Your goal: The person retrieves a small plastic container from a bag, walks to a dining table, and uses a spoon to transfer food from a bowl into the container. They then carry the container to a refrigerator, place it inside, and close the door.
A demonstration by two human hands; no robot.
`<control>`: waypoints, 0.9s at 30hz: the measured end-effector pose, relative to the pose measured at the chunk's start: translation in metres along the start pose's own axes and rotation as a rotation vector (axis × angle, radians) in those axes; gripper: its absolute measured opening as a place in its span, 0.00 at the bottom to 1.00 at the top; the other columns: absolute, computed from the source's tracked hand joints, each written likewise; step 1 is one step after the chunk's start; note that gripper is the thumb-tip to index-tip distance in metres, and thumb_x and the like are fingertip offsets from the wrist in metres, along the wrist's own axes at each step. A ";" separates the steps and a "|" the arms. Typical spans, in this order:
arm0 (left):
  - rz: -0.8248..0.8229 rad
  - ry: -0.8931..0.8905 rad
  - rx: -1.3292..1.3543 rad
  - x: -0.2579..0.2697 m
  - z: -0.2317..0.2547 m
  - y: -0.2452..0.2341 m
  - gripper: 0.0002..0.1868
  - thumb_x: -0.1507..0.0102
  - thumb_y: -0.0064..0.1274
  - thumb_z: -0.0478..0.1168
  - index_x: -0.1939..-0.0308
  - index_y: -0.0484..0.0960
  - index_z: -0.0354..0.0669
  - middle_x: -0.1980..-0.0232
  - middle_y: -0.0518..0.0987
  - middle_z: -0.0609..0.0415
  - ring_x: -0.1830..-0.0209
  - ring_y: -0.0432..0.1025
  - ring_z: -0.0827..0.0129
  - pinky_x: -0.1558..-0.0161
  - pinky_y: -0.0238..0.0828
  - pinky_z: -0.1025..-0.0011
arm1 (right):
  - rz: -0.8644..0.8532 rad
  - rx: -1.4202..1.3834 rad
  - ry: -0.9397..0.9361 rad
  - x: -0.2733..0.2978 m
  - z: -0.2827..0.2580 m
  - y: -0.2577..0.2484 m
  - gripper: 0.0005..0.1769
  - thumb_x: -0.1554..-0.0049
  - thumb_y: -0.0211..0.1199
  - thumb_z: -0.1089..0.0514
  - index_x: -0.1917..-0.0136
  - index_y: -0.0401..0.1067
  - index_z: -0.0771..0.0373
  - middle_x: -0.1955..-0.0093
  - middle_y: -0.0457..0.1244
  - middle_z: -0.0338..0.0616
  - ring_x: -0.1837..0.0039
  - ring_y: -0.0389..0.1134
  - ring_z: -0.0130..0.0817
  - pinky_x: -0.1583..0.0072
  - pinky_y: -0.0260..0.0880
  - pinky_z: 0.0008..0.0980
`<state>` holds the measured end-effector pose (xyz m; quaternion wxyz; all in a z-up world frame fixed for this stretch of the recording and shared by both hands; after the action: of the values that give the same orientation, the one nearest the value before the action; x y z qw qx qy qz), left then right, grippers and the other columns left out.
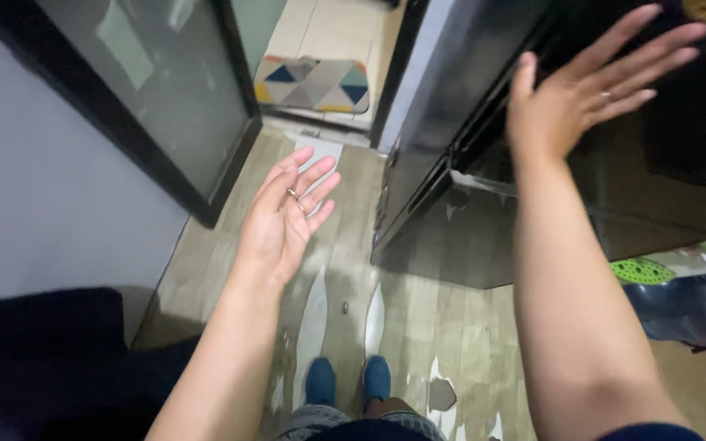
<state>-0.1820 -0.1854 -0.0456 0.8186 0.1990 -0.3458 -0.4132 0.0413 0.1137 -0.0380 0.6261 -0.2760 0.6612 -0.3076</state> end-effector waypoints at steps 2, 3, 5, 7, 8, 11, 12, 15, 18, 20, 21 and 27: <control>0.036 0.005 0.011 -0.005 -0.009 -0.009 0.23 0.35 0.40 0.47 0.36 0.71 0.51 0.34 0.79 0.49 0.38 0.75 0.61 0.46 0.67 0.67 | -0.067 -0.124 -0.044 0.010 0.011 -0.014 0.82 0.20 0.83 0.16 0.06 0.15 0.57 0.13 0.07 0.63 0.11 0.09 0.62 0.08 0.39 0.66; 0.048 0.013 0.016 -0.008 -0.015 -0.014 0.22 0.34 0.41 0.47 0.37 0.72 0.51 0.34 0.79 0.48 0.38 0.76 0.61 0.49 0.68 0.69 | -0.120 -0.245 -0.066 0.014 0.017 -0.020 0.79 0.15 0.85 0.21 0.04 0.15 0.54 0.11 0.07 0.58 0.10 0.07 0.58 0.04 0.33 0.68; 0.105 -0.001 -0.002 -0.011 -0.026 -0.021 0.23 0.34 0.39 0.47 0.35 0.72 0.50 0.34 0.79 0.49 0.38 0.76 0.62 0.48 0.68 0.69 | -0.060 -0.424 -0.150 0.049 0.033 -0.023 0.66 0.17 0.72 0.23 0.06 0.19 0.49 0.08 0.13 0.48 0.05 0.13 0.51 0.01 0.28 0.61; 0.158 -0.005 -0.018 -0.021 -0.042 -0.033 0.24 0.33 0.37 0.47 0.34 0.71 0.50 0.34 0.79 0.49 0.38 0.76 0.62 0.47 0.67 0.69 | 0.003 -0.615 -0.232 0.093 0.036 -0.020 0.54 0.18 0.59 0.25 0.07 0.23 0.45 0.05 0.18 0.38 0.00 0.19 0.44 -0.02 0.24 0.54; 0.187 -0.002 -0.005 -0.025 -0.054 -0.041 0.24 0.33 0.38 0.47 0.34 0.71 0.49 0.35 0.79 0.49 0.41 0.76 0.64 0.49 0.69 0.70 | 0.005 -0.735 -0.422 0.126 0.029 -0.019 0.48 0.21 0.58 0.35 0.09 0.27 0.42 0.07 0.20 0.41 0.03 0.22 0.48 0.02 0.27 0.59; 0.217 0.006 0.015 -0.046 -0.099 -0.079 0.24 0.32 0.40 0.47 0.33 0.71 0.47 0.36 0.79 0.49 0.42 0.75 0.62 0.48 0.70 0.66 | -0.134 -0.866 -0.684 0.230 0.019 0.034 0.48 0.37 0.65 0.53 0.14 0.38 0.50 0.13 0.28 0.60 0.11 0.28 0.65 0.15 0.34 0.69; 0.196 0.011 0.014 -0.055 -0.116 -0.093 0.25 0.32 0.41 0.47 0.32 0.71 0.47 0.37 0.78 0.48 0.41 0.75 0.59 0.44 0.68 0.61 | -0.261 -0.857 -0.748 0.267 0.016 0.062 0.53 0.49 0.72 0.61 0.18 0.46 0.62 0.17 0.33 0.76 0.17 0.33 0.77 0.24 0.37 0.73; 0.254 -0.037 0.033 -0.091 -0.171 -0.135 0.23 0.30 0.37 0.44 0.32 0.70 0.46 0.34 0.77 0.47 0.38 0.74 0.55 0.45 0.67 0.62 | -0.494 -0.879 -0.787 0.349 0.012 0.120 0.38 0.44 0.69 0.57 0.26 0.58 0.67 0.20 0.40 0.76 0.20 0.41 0.78 0.27 0.45 0.72; 0.289 -0.078 0.058 -0.123 -0.215 -0.180 0.21 0.31 0.40 0.42 0.34 0.70 0.47 0.35 0.77 0.48 0.36 0.74 0.55 0.43 0.67 0.63 | -0.517 -0.801 -0.898 0.415 0.001 0.178 0.39 0.46 0.69 0.55 0.25 0.62 0.63 0.23 0.47 0.72 0.23 0.51 0.73 0.27 0.52 0.64; 0.294 -0.085 0.054 -0.151 -0.248 -0.214 0.22 0.31 0.39 0.43 0.33 0.69 0.47 0.34 0.77 0.48 0.36 0.74 0.56 0.44 0.67 0.65 | -0.584 -0.784 -0.923 0.449 -0.011 0.217 0.37 0.45 0.68 0.56 0.25 0.62 0.62 0.23 0.48 0.71 0.23 0.51 0.71 0.28 0.53 0.63; 0.294 -0.084 0.048 -0.166 -0.264 -0.232 0.22 0.30 0.38 0.43 0.32 0.68 0.47 0.34 0.77 0.49 0.35 0.73 0.57 0.44 0.66 0.66 | -0.642 -0.768 -0.947 0.468 -0.018 0.237 0.35 0.44 0.67 0.57 0.25 0.63 0.61 0.23 0.49 0.69 0.22 0.52 0.70 0.28 0.54 0.63; 0.291 -0.085 0.043 -0.233 -0.341 -0.334 0.25 0.29 0.37 0.42 0.28 0.64 0.40 0.29 0.71 0.40 0.28 0.66 0.47 0.32 0.53 0.50 | -0.784 -0.596 -1.086 0.594 -0.041 0.374 0.36 0.40 0.63 0.53 0.21 0.59 0.54 0.21 0.47 0.65 0.20 0.51 0.65 0.29 0.59 0.57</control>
<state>-0.2102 -0.1757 -0.5762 0.8501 0.1468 -0.4141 -0.2905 -0.0300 -0.0826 -0.7092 0.6079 -0.7645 0.1659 -0.1360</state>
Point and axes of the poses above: each hand's wrist, its own x-axis away from the middle knuckle, its own y-axis out of the palm, z = x × y, the point moved 3 cm from there along -x, towards the middle knuckle
